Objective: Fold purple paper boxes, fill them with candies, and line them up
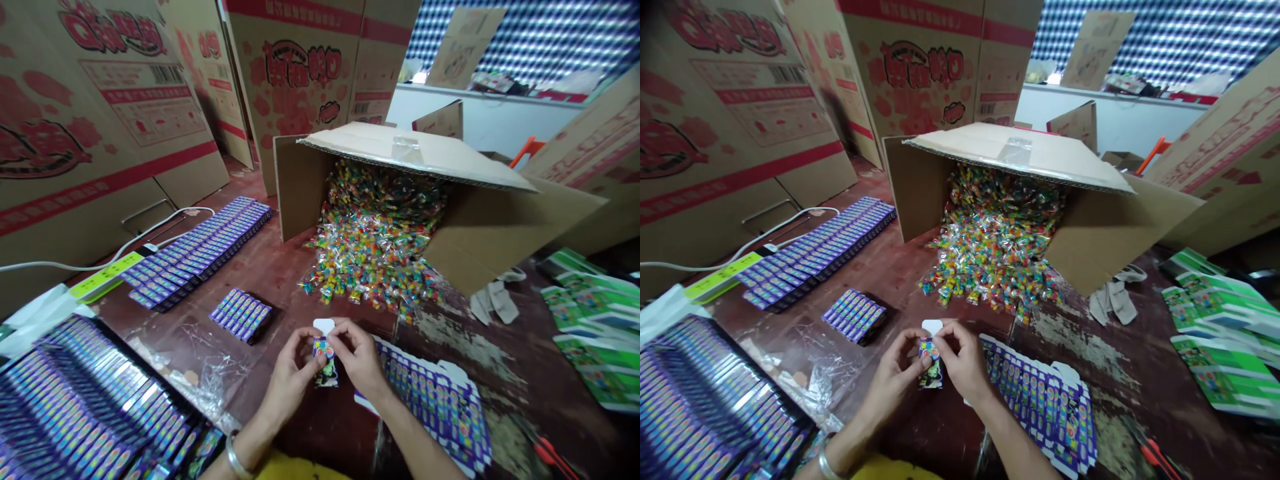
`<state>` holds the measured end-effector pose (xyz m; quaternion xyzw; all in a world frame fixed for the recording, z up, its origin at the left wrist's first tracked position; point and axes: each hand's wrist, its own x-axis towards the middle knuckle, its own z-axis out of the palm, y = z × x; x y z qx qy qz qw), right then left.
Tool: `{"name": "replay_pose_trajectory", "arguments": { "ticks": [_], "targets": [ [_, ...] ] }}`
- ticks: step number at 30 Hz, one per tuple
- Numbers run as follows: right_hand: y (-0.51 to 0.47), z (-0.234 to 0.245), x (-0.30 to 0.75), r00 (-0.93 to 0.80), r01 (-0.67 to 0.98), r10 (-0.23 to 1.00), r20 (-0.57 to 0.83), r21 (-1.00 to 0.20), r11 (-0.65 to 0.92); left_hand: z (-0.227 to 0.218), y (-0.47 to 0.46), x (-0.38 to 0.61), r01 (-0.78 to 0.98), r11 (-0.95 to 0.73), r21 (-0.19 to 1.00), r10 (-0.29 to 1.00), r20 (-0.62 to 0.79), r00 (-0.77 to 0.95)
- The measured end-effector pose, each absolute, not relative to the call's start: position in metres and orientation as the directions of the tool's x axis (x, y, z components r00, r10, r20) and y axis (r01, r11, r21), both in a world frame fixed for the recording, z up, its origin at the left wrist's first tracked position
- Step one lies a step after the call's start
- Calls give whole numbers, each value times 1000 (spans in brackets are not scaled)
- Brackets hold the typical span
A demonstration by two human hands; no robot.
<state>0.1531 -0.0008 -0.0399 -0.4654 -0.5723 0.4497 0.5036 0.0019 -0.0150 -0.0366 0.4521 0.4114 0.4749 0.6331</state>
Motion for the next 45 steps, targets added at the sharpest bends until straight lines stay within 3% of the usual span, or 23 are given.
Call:
{"name": "replay_pose_trajectory", "arguments": {
  "ticks": [5, 14, 21, 26, 29, 33, 37, 40, 42, 45],
  "targets": [
    [5, -33, 151, -39, -51, 994, 106, -993, 104, -39, -15, 5, -294, 145, 945, 984, -107, 144],
    [19, -30, 162, -216, -27, 970, -110, -993, -118, -35, -18, -3, -47, 60, 997, 988, -52, 148],
    [26, -33, 169, -253, -79, 951, -177, -976, -202, -30, -17, -3, -44, 47, 998, 974, -36, 225],
    [19, -32, 165, -164, 93, 986, -27, -996, -12, -29, -17, -6, -33, 73, 997, 974, -65, 217],
    [7, -25, 164, -225, 217, 972, 65, -969, 115, -34, -15, -10, -48, 95, 994, 976, -83, 202],
    [-7, -23, 166, -385, 440, 916, 114, -849, 291, -42, -8, -13, -103, 134, 985, 983, -119, 141],
    [-12, -33, 162, -382, 556, 901, 205, -728, 401, -42, -3, -12, -99, 190, 977, 975, -176, 135],
    [-14, -39, 156, -332, 552, 915, 230, -739, 386, -39, -2, -18, 91, 187, 978, 966, -200, 166],
    [-16, -43, 153, -329, 547, 924, 195, -758, 355, -36, -2, -29, 351, 98, 931, 980, -152, 130],
    [-18, -47, 153, -345, 554, 931, 121, -775, 306, -30, 1, -50, 776, -28, 630, 999, 38, 5]
  ]
}}
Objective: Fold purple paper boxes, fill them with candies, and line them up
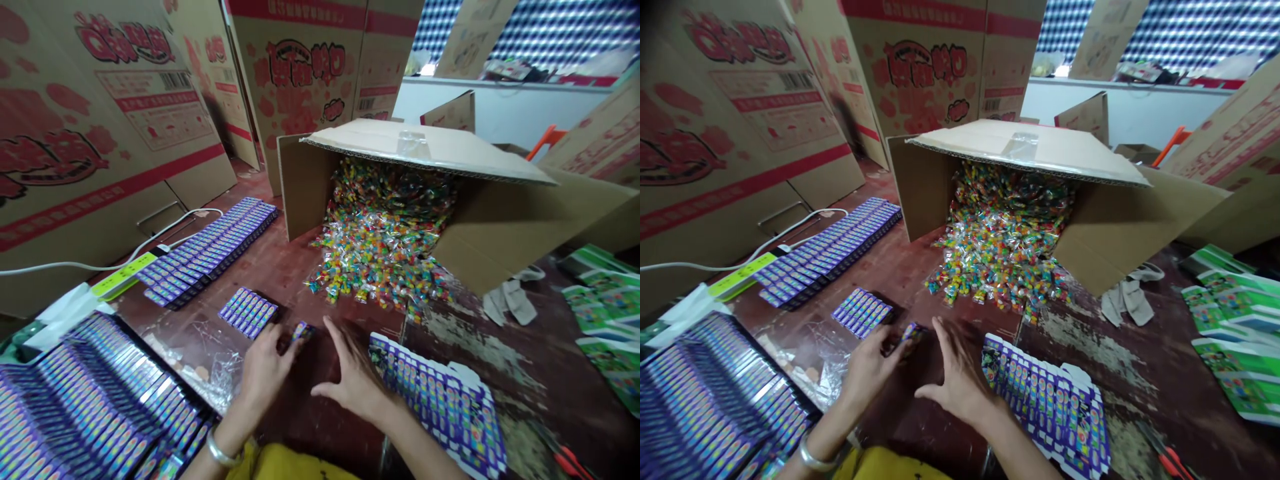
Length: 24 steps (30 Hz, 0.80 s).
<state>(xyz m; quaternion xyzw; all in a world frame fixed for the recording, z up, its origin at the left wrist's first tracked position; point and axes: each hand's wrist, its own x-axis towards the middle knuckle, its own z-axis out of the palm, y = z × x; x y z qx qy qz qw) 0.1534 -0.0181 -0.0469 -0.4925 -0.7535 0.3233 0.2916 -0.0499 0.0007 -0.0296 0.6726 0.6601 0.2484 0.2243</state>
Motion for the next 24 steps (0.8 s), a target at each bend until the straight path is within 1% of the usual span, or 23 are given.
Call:
{"name": "replay_pose_trajectory", "arguments": {
  "ticks": [2, 3, 4, 6, 9, 11, 12, 14, 17, 19, 21, 24],
  "targets": [
    [-18, -50, 158, -306, 566, 946, 103, -779, 268, -25, 5, -62, 929, -29, 368, 989, 148, -28],
    [-17, -51, 160, -273, 572, 956, 102, -782, 247, -24, 8, -67, 964, -17, 267, 984, 176, -32],
    [-16, -53, 163, -236, 576, 966, 104, -786, 226, -23, 11, -70, 982, -4, 191, 981, 190, -33],
    [-16, -58, 169, -174, 581, 979, 109, -791, 192, -22, 16, -75, 995, 17, 97, 980, 195, -36],
    [-17, -63, 182, -112, 585, 987, 115, -795, 160, -23, 20, -77, 998, 42, 39, 980, 191, -49],
    [-17, -64, 196, -61, 597, 990, 128, -790, 139, -22, 20, -74, 997, 49, 57, 977, 206, -59],
    [-17, -63, 205, -30, 608, 989, 145, -783, 133, -22, 19, -71, 995, 36, 89, 975, 215, -55],
    [-14, -61, 227, 27, 644, 979, 200, -753, 136, -23, 15, -59, 979, -34, 203, 979, 206, -8],
    [-7, -61, 256, 40, 736, 964, 261, -661, 149, -32, 1, -26, 896, -203, 394, 978, 119, 169],
    [-3, -64, 267, -4, 801, 971, 240, -581, 147, -44, -10, 2, 821, -316, 476, 944, 72, 322],
    [-1, -69, 269, -43, 844, 978, 204, -517, 145, -57, -17, 28, 762, -394, 513, 898, 39, 438],
    [-4, -72, 263, -81, 861, 978, 191, -481, 166, -71, -19, 54, 772, -398, 496, 880, -31, 474]
  ]
}}
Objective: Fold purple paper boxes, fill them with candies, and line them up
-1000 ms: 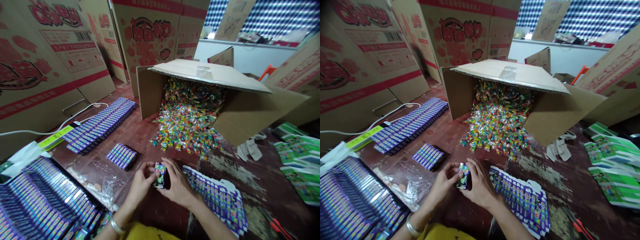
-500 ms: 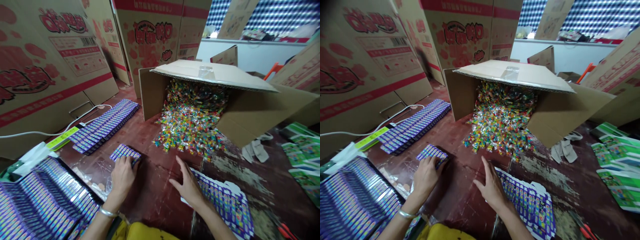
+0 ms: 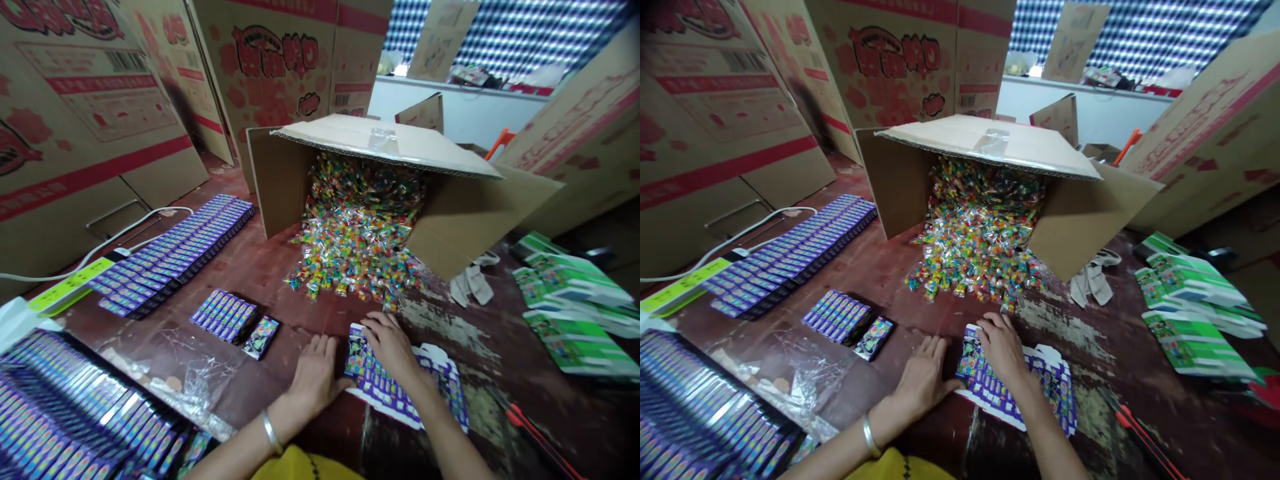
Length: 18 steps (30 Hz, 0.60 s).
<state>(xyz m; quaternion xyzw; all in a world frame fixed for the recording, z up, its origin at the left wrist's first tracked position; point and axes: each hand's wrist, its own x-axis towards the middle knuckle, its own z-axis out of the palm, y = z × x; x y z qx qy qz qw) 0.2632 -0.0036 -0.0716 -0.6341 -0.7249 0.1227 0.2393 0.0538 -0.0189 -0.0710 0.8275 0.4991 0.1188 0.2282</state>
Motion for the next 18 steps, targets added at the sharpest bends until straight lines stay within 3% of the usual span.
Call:
{"name": "replay_pose_trajectory", "arguments": {
  "ticks": [4, 7, 11, 15, 18],
  "targets": [
    [-11, -63, 256, -57, 824, 967, 249, -535, 186, -74, -13, 59, 796, -367, 482, 886, -79, 456],
    [-14, -52, 253, 70, 747, 975, 209, -658, 88, -68, -15, 54, 777, -369, 510, 883, -69, 464],
    [-12, -44, 240, 177, 460, 984, 21, -886, -64, -53, -22, 52, 669, -378, 640, 872, 2, 490],
    [-11, -40, 223, 184, 168, 975, -125, -973, -157, -40, -19, 51, 554, -259, 791, 912, 12, 410],
    [-18, -36, 213, 79, 109, 994, -76, -990, -84, -34, -9, 44, 228, -11, 974, 891, -94, 443]
  ]
}}
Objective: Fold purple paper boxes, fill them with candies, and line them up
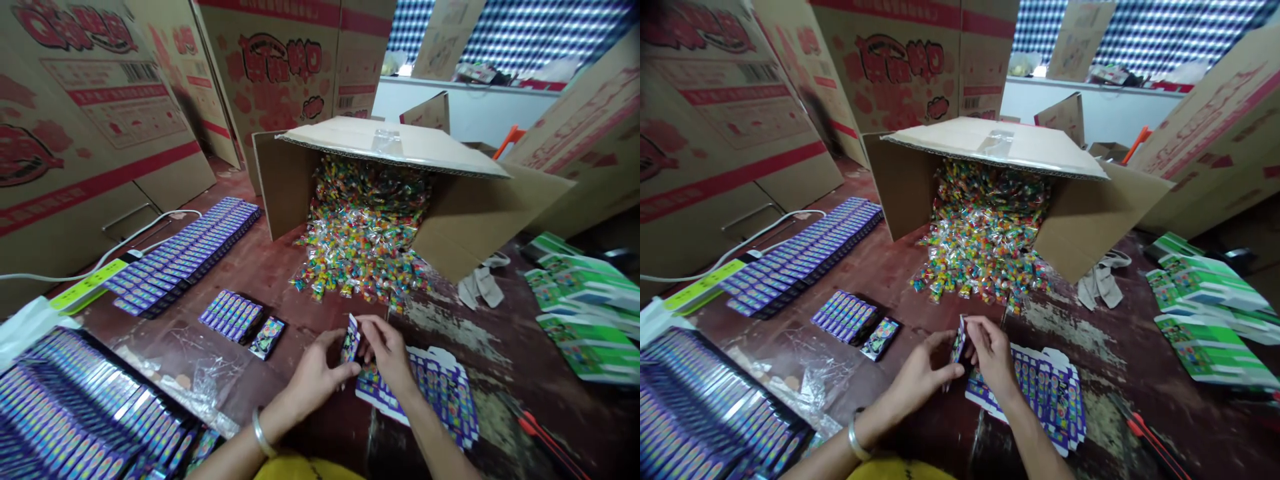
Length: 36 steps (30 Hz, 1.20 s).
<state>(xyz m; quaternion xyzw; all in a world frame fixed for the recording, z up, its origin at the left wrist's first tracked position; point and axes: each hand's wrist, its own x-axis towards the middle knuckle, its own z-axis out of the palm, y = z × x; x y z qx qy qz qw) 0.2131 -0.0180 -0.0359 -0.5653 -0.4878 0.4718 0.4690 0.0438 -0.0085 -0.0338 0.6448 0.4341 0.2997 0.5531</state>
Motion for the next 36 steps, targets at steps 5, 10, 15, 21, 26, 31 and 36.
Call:
{"name": "replay_pose_trajectory", "arguments": {
  "ticks": [5, 10, 15, 21, 26, 31, 36],
  "targets": [
    [-28, -26, 208, -210, 132, 977, -45, -991, -17, -24, 1, 23, -185, 402, 897, 786, -234, 572],
    [-19, -9, 220, -458, 179, 836, -301, -953, -245, -16, -9, 11, -109, 419, 901, 674, -229, 703],
    [-17, 0, 229, -602, 301, 679, -421, -907, -296, -16, -16, 7, -77, 386, 919, 656, -215, 723],
    [-21, -8, 224, -648, 316, 611, -455, -890, -328, -30, -17, 6, -70, 396, 916, 662, -232, 713],
    [-20, -18, 211, -196, 141, 958, -211, -972, -186, -51, -12, 8, -173, 456, 873, 795, -313, 520],
    [-30, -44, 183, -3, 123, 1000, -27, -992, -27, -61, -13, 17, -283, 382, 880, 909, -301, 289],
    [-33, -65, 168, 107, 14, 994, -32, -999, -34, -65, -21, 23, -245, 286, 926, 953, -249, 171]
  ]
}}
